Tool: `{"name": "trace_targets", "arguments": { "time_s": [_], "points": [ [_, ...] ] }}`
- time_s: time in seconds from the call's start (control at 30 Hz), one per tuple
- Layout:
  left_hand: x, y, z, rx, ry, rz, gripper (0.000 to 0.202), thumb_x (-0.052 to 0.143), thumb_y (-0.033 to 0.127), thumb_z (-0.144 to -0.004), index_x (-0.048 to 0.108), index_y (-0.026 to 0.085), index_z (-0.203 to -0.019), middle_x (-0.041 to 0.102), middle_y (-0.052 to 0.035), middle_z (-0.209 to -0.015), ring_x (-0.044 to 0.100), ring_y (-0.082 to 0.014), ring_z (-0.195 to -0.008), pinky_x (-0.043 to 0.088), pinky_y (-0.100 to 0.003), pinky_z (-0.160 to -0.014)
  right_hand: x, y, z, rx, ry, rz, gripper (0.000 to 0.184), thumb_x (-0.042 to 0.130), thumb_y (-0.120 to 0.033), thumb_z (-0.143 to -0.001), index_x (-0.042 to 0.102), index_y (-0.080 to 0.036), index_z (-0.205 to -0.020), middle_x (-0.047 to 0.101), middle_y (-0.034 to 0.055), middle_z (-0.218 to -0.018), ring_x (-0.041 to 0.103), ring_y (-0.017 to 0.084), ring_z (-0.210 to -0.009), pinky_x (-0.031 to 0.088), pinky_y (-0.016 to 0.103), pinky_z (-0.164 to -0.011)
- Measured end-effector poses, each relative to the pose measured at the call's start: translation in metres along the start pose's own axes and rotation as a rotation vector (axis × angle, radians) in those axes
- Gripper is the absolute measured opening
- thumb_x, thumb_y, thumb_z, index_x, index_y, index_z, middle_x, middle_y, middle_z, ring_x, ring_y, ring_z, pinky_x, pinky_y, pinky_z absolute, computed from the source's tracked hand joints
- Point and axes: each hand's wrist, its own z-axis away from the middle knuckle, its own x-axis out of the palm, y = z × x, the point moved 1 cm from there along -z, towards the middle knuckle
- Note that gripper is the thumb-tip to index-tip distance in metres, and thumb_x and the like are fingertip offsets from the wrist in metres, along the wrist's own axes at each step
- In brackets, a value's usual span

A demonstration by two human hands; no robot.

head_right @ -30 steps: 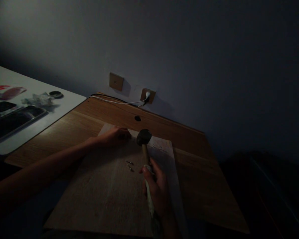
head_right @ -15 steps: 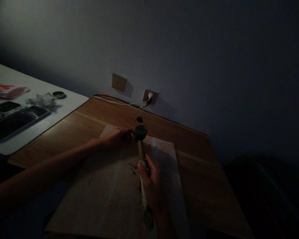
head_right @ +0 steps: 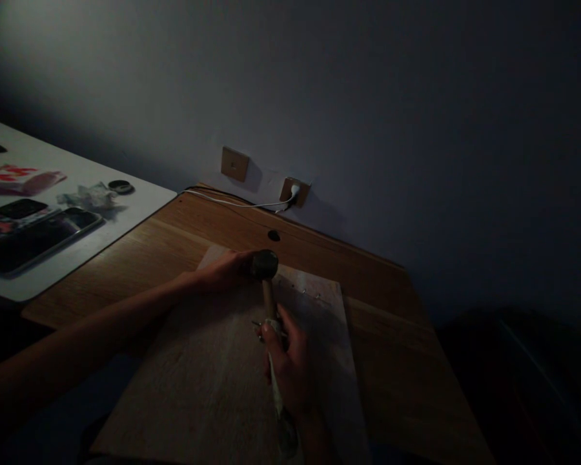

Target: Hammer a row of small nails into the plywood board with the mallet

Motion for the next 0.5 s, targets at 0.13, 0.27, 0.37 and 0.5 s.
{"name": "trace_targets", "arguments": {
  "time_s": [0.13,0.27,0.37,0.5],
  "points": [
    [-0.0009,-0.0006,0.0008,0.001,0.003,-0.001,0.040,0.069,0.023,-0.085,0.061,0.017,-0.124,0.075,-0.0059,-0.099,0.070,-0.0191,-0.085,0.049,-0.025,-0.072,0.0007,0.0031,-0.0020,0.010,-0.006,-0.001,0.050,0.063,-0.052,-0.091,0.063,-0.018,-0.127,0.065,-0.0007,-0.082,0.044,0.005,-0.039,0.036,0.018,-0.032],
    [-0.0018,0.0002,0.0019,0.001,-0.004,-0.005,0.041,0.067,0.023,-0.086,0.060,0.018,-0.125,0.075,-0.0035,-0.094,0.070,-0.0177,-0.082,0.048,-0.024,-0.071,0.0002,0.0024,-0.0020,0.000,-0.015,0.019,0.048,0.061,-0.051,-0.093,0.062,-0.018,-0.128,0.066,0.0007,-0.085,0.044,0.004,-0.039,0.035,0.018,-0.034],
    [-0.0014,-0.0007,0.0018,0.001,-0.008,-0.008,0.040,0.066,0.021,-0.086,0.059,0.018,-0.125,0.074,-0.0029,-0.093,0.070,-0.0171,-0.081,0.047,-0.023,-0.070,0.0002,0.0019,-0.0014,0.001,-0.032,0.025,0.048,0.061,-0.050,-0.093,0.063,-0.018,-0.129,0.067,0.0014,-0.087,0.044,0.004,-0.039,0.034,0.018,-0.034],
    [0.0000,-0.0043,0.0012,0.013,-0.022,-0.020,0.040,0.066,0.020,-0.086,0.059,0.018,-0.125,0.074,-0.0028,-0.093,0.070,-0.0172,-0.081,0.047,-0.024,-0.070,0.0004,0.0013,-0.0004,0.001,-0.012,0.023,0.049,0.062,-0.051,-0.092,0.062,-0.018,-0.128,0.066,0.0012,-0.086,0.044,0.004,-0.039,0.034,0.018,-0.034]
  ]
}}
